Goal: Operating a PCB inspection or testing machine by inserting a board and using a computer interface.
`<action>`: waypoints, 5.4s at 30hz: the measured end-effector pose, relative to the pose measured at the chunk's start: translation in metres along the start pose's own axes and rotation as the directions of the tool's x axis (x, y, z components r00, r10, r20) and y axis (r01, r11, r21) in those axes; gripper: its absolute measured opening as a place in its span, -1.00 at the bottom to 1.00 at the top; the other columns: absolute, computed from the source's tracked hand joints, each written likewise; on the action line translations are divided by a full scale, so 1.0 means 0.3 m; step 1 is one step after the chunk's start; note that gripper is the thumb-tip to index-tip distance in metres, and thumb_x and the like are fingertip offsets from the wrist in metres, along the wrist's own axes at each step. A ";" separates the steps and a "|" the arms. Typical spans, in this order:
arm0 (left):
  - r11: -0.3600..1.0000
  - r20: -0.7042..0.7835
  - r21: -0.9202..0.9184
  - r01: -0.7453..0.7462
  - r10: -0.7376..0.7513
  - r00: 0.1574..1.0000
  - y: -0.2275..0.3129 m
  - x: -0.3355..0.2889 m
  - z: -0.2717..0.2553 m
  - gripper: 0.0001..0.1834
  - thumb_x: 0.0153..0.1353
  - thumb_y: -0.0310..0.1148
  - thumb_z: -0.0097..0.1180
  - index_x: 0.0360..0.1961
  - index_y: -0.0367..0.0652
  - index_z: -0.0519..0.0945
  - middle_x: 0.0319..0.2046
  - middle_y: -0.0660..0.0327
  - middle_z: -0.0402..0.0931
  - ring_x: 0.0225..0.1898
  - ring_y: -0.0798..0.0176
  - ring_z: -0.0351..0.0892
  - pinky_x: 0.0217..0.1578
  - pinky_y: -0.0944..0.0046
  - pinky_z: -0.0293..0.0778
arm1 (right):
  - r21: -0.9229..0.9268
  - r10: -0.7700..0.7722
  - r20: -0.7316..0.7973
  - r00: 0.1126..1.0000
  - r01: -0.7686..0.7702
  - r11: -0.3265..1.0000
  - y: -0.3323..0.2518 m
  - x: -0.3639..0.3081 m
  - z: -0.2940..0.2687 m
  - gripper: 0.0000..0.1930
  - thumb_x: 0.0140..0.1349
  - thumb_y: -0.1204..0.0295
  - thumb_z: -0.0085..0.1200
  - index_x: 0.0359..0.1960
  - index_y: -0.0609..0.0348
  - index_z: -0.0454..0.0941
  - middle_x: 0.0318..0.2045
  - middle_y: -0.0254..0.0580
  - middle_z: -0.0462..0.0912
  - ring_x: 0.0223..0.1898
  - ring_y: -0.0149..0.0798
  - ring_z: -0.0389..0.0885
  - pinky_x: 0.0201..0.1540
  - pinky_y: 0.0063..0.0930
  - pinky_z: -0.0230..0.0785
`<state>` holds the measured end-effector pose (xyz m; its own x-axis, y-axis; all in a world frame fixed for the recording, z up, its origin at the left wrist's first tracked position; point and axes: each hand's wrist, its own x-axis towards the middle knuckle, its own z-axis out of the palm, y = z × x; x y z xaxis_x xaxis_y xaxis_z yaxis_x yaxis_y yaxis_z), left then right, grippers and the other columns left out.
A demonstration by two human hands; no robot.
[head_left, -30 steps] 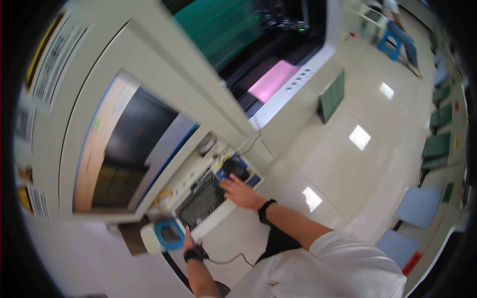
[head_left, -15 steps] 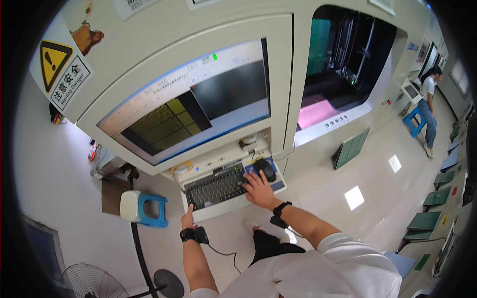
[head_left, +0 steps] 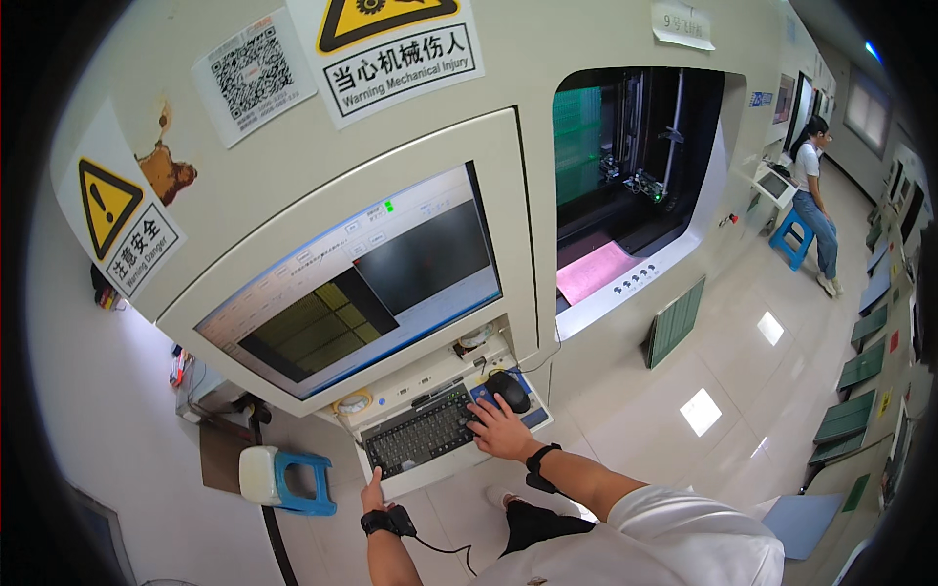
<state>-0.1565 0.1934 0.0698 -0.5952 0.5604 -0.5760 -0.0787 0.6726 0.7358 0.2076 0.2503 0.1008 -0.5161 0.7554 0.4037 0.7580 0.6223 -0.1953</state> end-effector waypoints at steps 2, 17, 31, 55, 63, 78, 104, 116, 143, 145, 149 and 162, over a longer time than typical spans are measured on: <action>1.000 0.000 0.006 -0.025 0.025 1.000 0.040 -0.057 0.009 -0.06 0.06 0.22 0.34 0.15 -0.49 0.50 0.07 -0.03 0.54 0.06 0.03 0.53 0.09 0.08 0.41 | -0.008 0.008 -0.010 1.000 -0.008 1.000 0.002 -0.002 0.001 -0.63 0.26 0.14 0.02 0.02 -0.01 0.56 0.29 -0.12 0.38 0.39 -0.05 0.21 0.48 0.14 -0.24; 0.997 0.589 -0.079 -0.011 0.056 0.807 0.108 -0.041 0.306 -0.16 0.22 0.27 0.10 0.19 -0.33 0.50 -0.03 0.02 0.63 -0.11 -0.03 0.66 -0.02 0.06 0.52 | 0.232 0.003 -0.165 0.986 0.035 0.972 -0.010 -0.004 0.096 -0.66 0.10 0.24 0.11 -0.14 0.18 0.54 0.26 0.05 0.37 0.40 0.02 0.19 0.51 0.22 -0.32; 0.992 0.666 0.118 -0.047 -0.044 0.744 0.226 -0.187 0.600 -0.17 0.22 0.28 0.09 0.18 -0.31 0.51 -0.05 0.03 0.63 -0.13 -0.02 0.66 -0.05 0.06 0.53 | 0.103 -0.070 -0.274 0.959 0.102 0.989 0.017 -0.001 0.106 -0.79 0.34 0.24 -0.09 -0.15 0.04 0.49 0.16 0.10 0.46 0.26 0.15 0.36 0.34 0.47 -0.07; 0.990 0.659 0.138 -0.043 -0.060 0.750 0.202 -0.178 0.587 -0.18 0.22 0.30 0.08 0.16 -0.27 0.53 -0.07 0.05 0.65 -0.16 -0.01 0.67 -0.11 0.06 0.54 | 0.086 -0.075 -0.276 0.958 0.102 0.991 0.009 0.002 0.141 -0.71 0.32 0.16 -0.02 -0.10 0.05 0.55 0.21 0.06 0.45 0.30 0.11 0.32 0.39 0.37 -0.13; 0.991 0.665 0.123 -0.051 -0.044 0.746 0.195 -0.165 0.559 -0.19 0.22 0.30 0.07 0.16 -0.26 0.54 -0.08 0.05 0.65 -0.17 -0.01 0.68 -0.13 0.05 0.55 | 0.047 -0.092 -0.319 0.943 0.112 0.993 0.023 -0.004 0.132 -0.76 0.35 0.16 -0.07 -0.19 -0.01 0.53 0.17 0.05 0.49 0.24 0.10 0.41 0.36 0.43 -0.12; 0.995 0.636 0.096 -0.035 -0.034 0.771 0.158 -0.136 0.452 -0.20 0.22 0.31 0.07 0.15 -0.24 0.55 -0.09 0.07 0.66 -0.20 0.00 0.68 -0.16 0.05 0.56 | 0.051 -0.031 -0.203 0.979 0.042 0.998 -0.003 -0.014 0.092 -0.61 0.24 -0.03 0.07 -0.14 0.00 0.53 0.21 0.02 0.47 0.27 0.11 0.37 0.38 0.40 -0.15; 1.000 0.127 -0.006 0.018 -0.017 0.992 -0.053 0.051 -0.060 0.01 -0.05 0.34 0.33 0.20 -0.29 0.42 0.09 0.05 0.47 0.06 -0.05 0.44 -0.16 -0.18 0.43 | 0.004 0.068 -0.028 0.997 -0.068 0.998 -0.024 -0.009 0.008 -0.66 0.21 0.12 0.09 -0.16 0.11 0.55 0.24 -0.18 0.43 0.34 -0.14 0.28 0.48 0.11 -0.23; 0.997 0.132 -0.024 0.067 -0.063 0.989 -0.028 0.023 -0.040 0.06 -0.07 0.33 0.34 0.25 -0.31 0.37 0.17 0.00 0.40 0.12 -0.10 0.39 -0.12 -0.18 0.42 | 0.022 0.002 -0.031 1.000 -0.001 1.000 -0.018 -0.007 -0.005 -0.68 0.23 0.13 0.07 -0.07 -0.02 0.61 0.23 -0.20 0.42 0.35 -0.12 0.25 0.47 0.14 -0.23; 0.997 0.062 0.018 0.074 -0.075 0.995 -0.037 0.052 -0.027 -0.05 0.01 0.33 0.30 0.23 -0.20 0.45 0.15 0.05 0.46 0.11 -0.07 0.44 -0.10 -0.24 0.41 | 0.047 0.045 -0.144 0.989 -0.038 0.998 -0.019 0.000 0.001 -0.69 0.18 0.12 0.11 -0.23 0.09 0.60 0.21 -0.20 0.44 0.35 -0.15 0.26 0.48 0.14 -0.27; 0.998 0.064 -0.022 0.057 -0.055 0.996 -0.047 0.047 -0.027 -0.07 0.01 0.30 0.32 0.21 -0.22 0.47 0.11 0.05 0.49 0.09 -0.05 0.45 -0.13 -0.23 0.41 | 0.029 0.050 -0.094 0.994 -0.047 0.998 -0.016 -0.005 -0.001 -0.69 0.18 0.12 0.12 -0.25 0.11 0.59 0.20 -0.20 0.45 0.35 -0.15 0.26 0.48 0.14 -0.27; 0.997 0.150 -0.055 0.059 -0.050 0.987 -0.041 0.055 -0.039 0.11 -0.05 0.29 0.36 0.30 -0.37 0.29 0.24 -0.05 0.34 0.20 -0.12 0.33 -0.02 -0.22 0.39 | 0.018 0.043 -0.078 0.996 -0.042 0.999 -0.016 -0.005 0.002 -0.70 0.18 0.13 0.12 -0.31 0.13 0.57 0.17 -0.19 0.48 0.34 -0.15 0.27 0.48 0.13 -0.27; 0.997 0.087 0.006 0.070 -0.071 0.994 -0.019 0.018 -0.041 0.06 0.00 0.32 0.32 0.31 -0.31 0.34 0.23 -0.01 0.37 0.22 -0.14 0.34 0.00 -0.30 0.42 | 0.001 0.014 -0.045 0.999 -0.014 1.000 -0.024 0.003 -0.002 -0.61 0.22 0.06 0.08 -0.05 0.00 0.59 0.22 -0.21 0.43 0.36 -0.14 0.24 0.49 0.09 -0.28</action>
<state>-0.1692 0.1867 0.0669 -0.5167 0.5511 -0.6552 -0.1158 0.7132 0.6913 0.2020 0.2464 0.1031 -0.4875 0.7538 0.4406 0.7646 0.6122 -0.2016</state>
